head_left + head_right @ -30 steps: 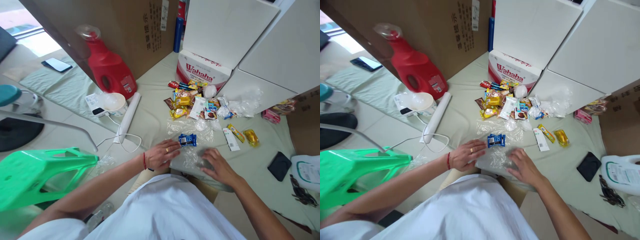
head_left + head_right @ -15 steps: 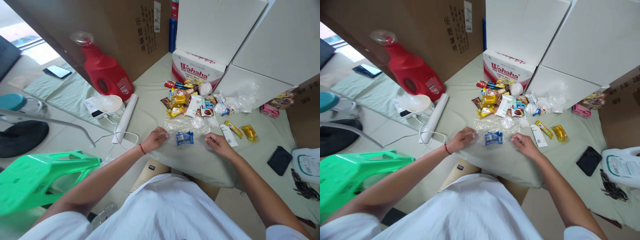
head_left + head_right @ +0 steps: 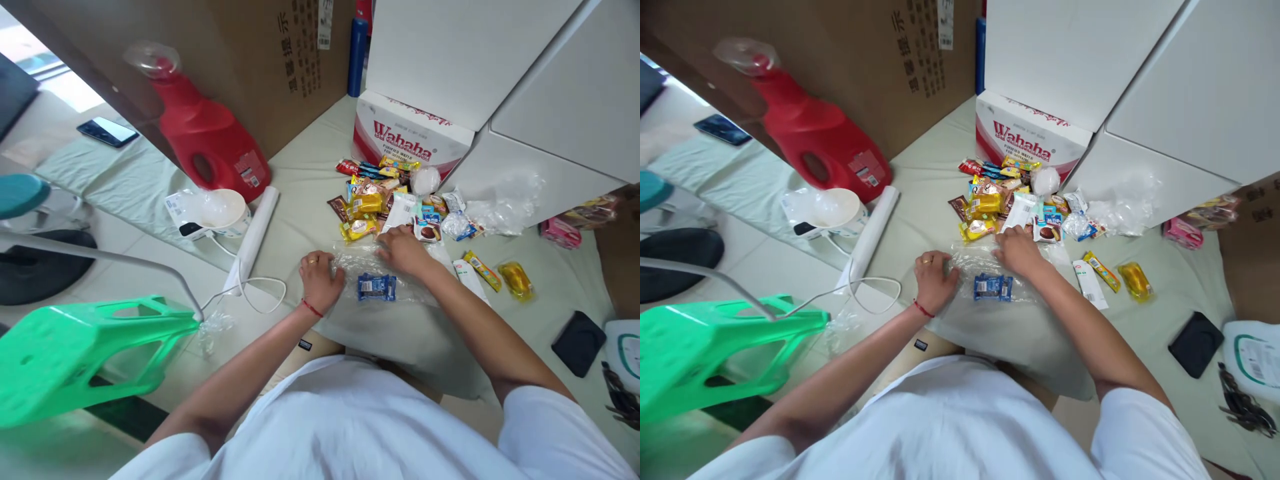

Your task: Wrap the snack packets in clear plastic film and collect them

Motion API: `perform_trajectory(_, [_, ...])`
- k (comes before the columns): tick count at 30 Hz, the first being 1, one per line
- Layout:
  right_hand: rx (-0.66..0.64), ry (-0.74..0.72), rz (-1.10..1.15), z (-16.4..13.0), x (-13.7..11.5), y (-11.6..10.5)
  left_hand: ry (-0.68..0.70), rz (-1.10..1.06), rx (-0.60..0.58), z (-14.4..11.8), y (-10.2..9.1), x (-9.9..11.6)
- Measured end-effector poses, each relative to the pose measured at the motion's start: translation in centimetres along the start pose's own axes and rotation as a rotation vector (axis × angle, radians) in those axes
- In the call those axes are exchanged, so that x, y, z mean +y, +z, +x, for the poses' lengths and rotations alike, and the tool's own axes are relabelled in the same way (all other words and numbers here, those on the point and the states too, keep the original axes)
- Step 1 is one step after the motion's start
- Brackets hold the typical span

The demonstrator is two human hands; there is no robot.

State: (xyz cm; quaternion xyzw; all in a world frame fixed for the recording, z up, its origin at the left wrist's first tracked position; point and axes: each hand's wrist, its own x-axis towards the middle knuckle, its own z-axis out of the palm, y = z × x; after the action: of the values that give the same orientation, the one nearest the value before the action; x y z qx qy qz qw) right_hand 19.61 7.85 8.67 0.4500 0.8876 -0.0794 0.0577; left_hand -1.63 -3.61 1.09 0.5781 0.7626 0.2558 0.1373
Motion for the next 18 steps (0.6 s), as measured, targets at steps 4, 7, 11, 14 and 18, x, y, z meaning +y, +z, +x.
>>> perform_trajectory(4, [-0.135,0.033,-0.063,3.4,-1.2,1.2,0.000,-0.031,-0.047,0.3,0.0,1.0])
perform_trajectory(7, [-0.177,0.036,0.000,3.9,-0.6,1.2,-0.012,-0.051,-0.111,0.6,0.4,1.3])
perform_trajectory(11, [-0.114,-0.064,0.121,2.7,0.0,0.1,-0.020,-0.095,-0.149,1.0,1.2,1.3])
perform_trajectory(14, [-0.067,-0.137,0.141,0.5,-0.8,-0.8,-0.030,-0.079,-0.154,1.2,1.4,1.2])
perform_trajectory(18, [-0.067,-0.134,0.004,-3.7,-3.3,-0.7,0.021,0.011,-0.167,1.2,1.4,1.4])
